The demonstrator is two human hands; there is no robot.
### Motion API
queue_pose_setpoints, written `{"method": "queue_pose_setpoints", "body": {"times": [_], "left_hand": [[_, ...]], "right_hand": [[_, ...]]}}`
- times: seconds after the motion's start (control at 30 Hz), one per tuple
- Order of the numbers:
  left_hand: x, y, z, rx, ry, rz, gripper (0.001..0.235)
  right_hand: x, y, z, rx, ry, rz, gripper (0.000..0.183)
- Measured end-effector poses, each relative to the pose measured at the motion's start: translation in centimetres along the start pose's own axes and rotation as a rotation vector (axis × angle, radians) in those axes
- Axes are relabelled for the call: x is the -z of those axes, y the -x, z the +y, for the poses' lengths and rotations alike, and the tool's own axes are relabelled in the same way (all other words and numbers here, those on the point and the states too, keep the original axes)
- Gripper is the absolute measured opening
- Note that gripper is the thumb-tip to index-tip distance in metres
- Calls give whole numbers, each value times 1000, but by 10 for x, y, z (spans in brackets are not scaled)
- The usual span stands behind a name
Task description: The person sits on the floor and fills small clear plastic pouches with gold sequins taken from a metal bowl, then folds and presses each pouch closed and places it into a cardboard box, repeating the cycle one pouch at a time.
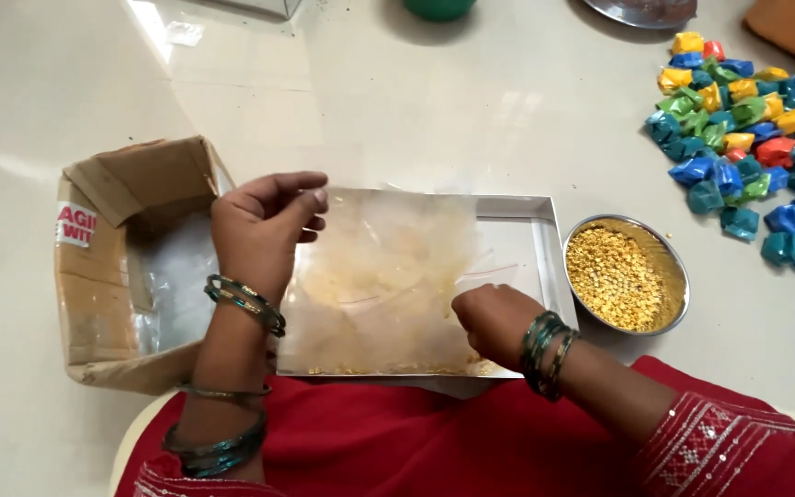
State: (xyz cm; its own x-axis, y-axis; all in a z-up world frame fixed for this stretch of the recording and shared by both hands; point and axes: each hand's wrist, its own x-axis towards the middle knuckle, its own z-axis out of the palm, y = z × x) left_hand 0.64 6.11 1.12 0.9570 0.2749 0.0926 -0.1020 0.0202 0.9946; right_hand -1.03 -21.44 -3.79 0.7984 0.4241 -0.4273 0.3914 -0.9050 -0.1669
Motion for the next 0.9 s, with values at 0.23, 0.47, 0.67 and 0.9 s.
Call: {"method": "queue_pose_setpoints", "body": {"times": [0.23, 0.47, 0.67, 0.9], "left_hand": [[44, -8, 11, -103, -1, 119, 15], [140, -20, -24, 2, -589, 319, 22], [162, -35, -99, 574, -1072, -100, 108], [153, -43, -111, 815, -1386, -346, 75]], "right_hand": [[-41, -9, 11, -10, 73, -148, 8], [-15, -3, 13, -2, -41, -274, 21], [60, 21, 1, -172, -122, -198, 37], [67, 23, 17, -175, -118, -129, 40]]}}
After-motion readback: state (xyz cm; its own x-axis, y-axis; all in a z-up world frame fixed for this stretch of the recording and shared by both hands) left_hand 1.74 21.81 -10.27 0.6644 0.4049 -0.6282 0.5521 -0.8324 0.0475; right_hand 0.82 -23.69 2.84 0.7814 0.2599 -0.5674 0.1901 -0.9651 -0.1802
